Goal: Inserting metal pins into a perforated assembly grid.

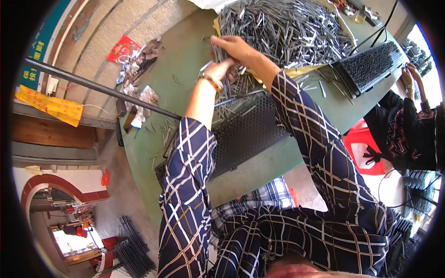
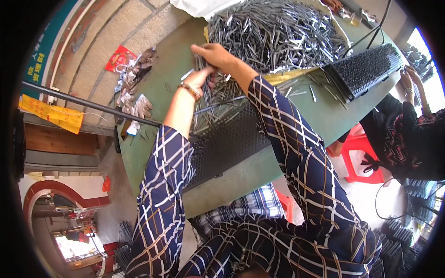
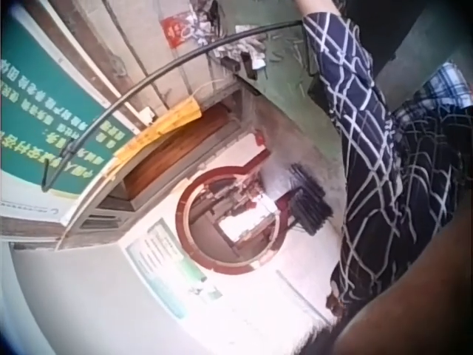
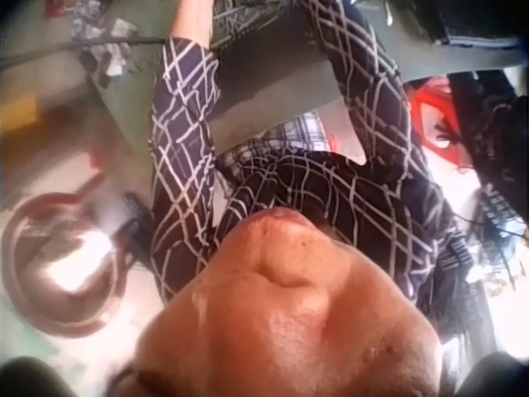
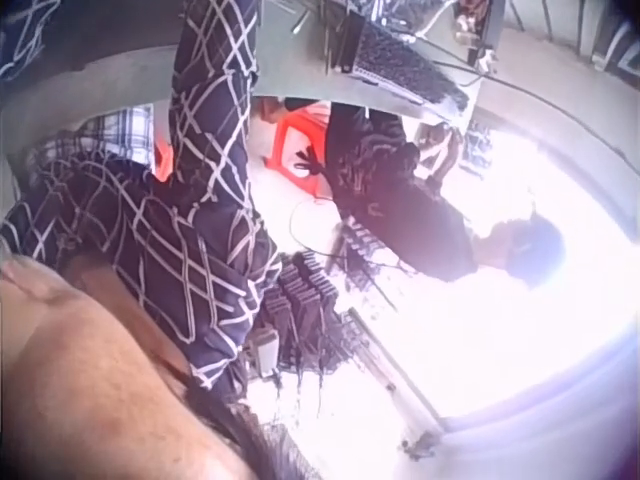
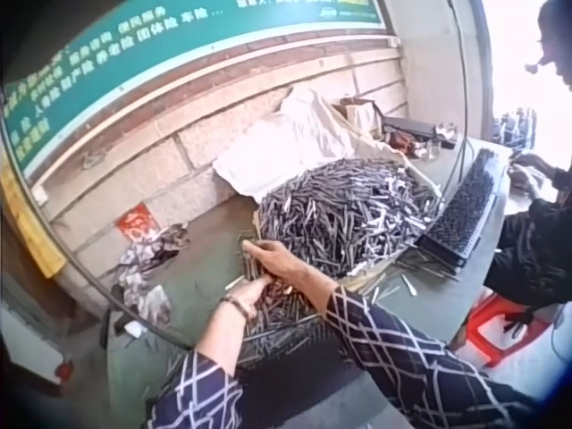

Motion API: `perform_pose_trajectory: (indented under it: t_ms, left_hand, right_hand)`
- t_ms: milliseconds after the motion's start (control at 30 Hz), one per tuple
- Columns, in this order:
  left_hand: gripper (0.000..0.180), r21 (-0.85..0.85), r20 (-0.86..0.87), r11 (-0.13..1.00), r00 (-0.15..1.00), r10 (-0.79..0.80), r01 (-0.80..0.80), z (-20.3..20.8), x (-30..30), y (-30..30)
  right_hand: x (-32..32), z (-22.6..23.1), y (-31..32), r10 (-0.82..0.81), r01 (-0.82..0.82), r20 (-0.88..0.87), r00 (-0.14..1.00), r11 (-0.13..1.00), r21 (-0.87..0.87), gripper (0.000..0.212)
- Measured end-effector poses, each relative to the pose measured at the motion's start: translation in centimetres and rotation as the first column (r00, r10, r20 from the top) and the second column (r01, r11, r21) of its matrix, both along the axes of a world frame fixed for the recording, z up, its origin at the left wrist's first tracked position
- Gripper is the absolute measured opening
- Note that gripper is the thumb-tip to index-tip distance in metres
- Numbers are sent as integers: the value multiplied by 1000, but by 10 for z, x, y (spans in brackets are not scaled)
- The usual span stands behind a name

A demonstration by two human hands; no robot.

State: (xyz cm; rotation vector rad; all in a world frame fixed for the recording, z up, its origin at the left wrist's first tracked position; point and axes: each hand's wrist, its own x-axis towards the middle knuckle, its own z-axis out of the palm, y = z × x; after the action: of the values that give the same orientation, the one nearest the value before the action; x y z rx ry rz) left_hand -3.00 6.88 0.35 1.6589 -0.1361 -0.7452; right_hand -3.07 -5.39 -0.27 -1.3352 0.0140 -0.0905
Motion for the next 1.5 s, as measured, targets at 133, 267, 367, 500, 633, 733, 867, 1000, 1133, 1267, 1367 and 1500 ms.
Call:
perform_pose_trajectory:
  t_ms: [133,267,367,500,633,733,867,1000,1133,1267,1367,1500]
  left_hand:
    - [11,-92,-171,992,983,66,-83,-8,23,15]
    - [14,-236,-130,959,983,131,-159,5,10,7]
    - [15,-344,-157,898,960,231,-273,13,12,-12]
    - [14,-444,-40,800,900,433,-405,24,11,-6]
    - [13,-553,65,728,850,522,-405,33,8,-22]
    - [13,-572,179,753,847,500,-324,23,-3,-20]
    - [14,-551,162,769,862,481,-325,12,-9,-26]
    - [16,-529,42,747,867,497,-403,12,-8,-24]
    - [20,-479,-100,783,911,399,-396,4,1,-19]
    - [24,-321,370,942,903,219,-97,2,-8,-25]
    - [24,-280,468,922,800,374,-268,-8,-1,-13]
    - [16,-530,-5,693,819,574,-489,-11,7,-15]
  right_hand:
    - [-3,6,9,-1,0,6,1000,989,146,61]
    - [-13,-12,-11,-23,73,-126,992,912,405,50]
    - [-13,-35,-30,-86,190,-259,962,892,410,46]
    - [-31,-33,5,-86,127,-351,932,987,95,58]
    - [-44,-36,36,26,179,-241,970,596,783,69]
    - [-39,-25,60,-18,232,-244,970,389,892,57]
    - [-26,-24,59,-123,269,-243,962,281,921,41]
    - [-23,-29,59,-137,225,-199,971,212,951,37]
    - [-12,-39,55,-71,291,-284,956,145,946,37]
    - [-2,-51,37,-47,277,-274,961,169,946,35]
    - [0,-47,53,-55,267,-261,964,245,932,31]
    - [-5,-36,59,-170,402,-366,915,322,857,30]
